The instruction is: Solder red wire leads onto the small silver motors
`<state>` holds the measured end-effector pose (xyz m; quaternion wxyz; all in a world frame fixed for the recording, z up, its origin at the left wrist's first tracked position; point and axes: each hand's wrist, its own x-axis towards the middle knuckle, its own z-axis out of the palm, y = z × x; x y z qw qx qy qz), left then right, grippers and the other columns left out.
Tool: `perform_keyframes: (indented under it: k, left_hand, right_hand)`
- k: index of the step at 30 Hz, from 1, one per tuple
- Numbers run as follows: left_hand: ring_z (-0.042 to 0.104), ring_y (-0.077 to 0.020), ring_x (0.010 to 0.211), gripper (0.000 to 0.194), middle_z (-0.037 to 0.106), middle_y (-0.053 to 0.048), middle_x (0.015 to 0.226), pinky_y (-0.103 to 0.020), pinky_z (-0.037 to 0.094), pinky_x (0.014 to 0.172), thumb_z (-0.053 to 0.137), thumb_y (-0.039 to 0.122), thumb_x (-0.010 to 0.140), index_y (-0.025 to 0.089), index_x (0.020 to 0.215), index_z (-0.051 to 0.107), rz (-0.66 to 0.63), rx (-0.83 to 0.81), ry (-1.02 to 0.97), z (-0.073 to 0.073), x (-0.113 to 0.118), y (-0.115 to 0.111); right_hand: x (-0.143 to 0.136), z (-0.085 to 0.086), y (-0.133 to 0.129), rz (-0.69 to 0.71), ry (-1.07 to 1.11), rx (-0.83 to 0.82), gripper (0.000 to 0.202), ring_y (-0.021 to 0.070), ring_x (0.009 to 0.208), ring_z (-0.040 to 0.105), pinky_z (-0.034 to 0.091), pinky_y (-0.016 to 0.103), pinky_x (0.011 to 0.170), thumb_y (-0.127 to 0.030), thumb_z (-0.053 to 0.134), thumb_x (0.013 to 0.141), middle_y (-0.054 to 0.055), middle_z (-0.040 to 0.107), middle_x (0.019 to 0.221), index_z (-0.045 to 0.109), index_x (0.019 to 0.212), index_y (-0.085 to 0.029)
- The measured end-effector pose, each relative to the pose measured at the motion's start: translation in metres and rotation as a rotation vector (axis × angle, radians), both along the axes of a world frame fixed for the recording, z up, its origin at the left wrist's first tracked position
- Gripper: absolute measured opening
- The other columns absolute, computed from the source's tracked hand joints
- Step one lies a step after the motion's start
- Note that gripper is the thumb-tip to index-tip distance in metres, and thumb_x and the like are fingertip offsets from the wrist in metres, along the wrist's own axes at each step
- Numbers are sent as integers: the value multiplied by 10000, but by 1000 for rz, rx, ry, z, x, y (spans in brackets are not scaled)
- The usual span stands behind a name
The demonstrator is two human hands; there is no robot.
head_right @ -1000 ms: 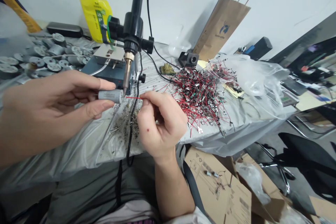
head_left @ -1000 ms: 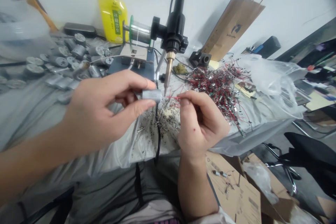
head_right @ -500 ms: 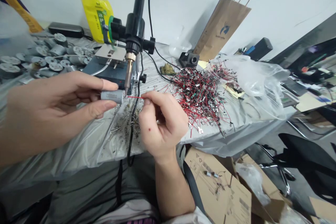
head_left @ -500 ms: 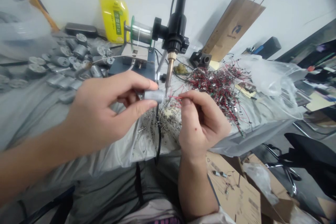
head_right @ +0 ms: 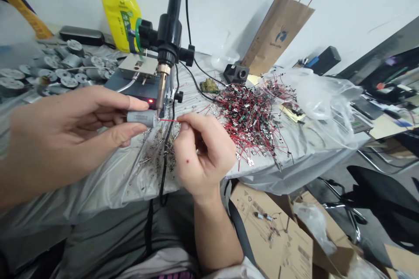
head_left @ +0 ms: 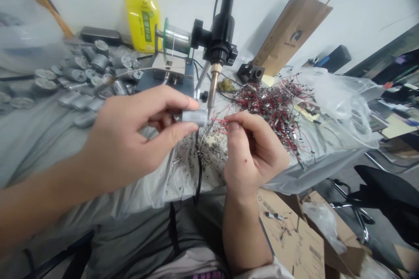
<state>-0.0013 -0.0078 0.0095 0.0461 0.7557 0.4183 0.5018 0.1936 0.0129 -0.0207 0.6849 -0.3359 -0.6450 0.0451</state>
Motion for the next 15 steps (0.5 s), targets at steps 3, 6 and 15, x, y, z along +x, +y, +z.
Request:
perform_keyframes:
  k: [3, 6, 15]
  left_hand:
    - [681, -70, 704, 170, 798, 81, 936, -212, 543, 679, 793, 200, 976, 257, 1135, 777, 2, 12, 2, 0, -1, 0]
    - [676, -55, 719, 178, 793, 84, 921, -192, 533, 681, 794, 180, 967, 237, 1136, 783, 6, 16, 4, 1, -1, 0]
    - [689, -74, 707, 144, 793, 78, 895, -227, 541, 654, 789, 256, 957, 236, 1098, 805, 34, 19, -10, -2, -1, 0]
  right_hand:
    - [1, 0, 0, 3, -11, -4, 169, 118, 684, 587, 422, 292, 592, -109, 664, 970, -21, 675, 775, 792, 950, -218]
    - [3, 0, -1, 0, -26, -14, 160, 120, 675, 583, 426, 294, 585, -122, 663, 979, -15, 685, 785, 790, 953, -215]
    - [4, 0, -1, -17, -41, -16, 159, 113, 655, 559, 421, 287, 568, -119, 661, 977, -14, 677, 777, 789, 953, -209]
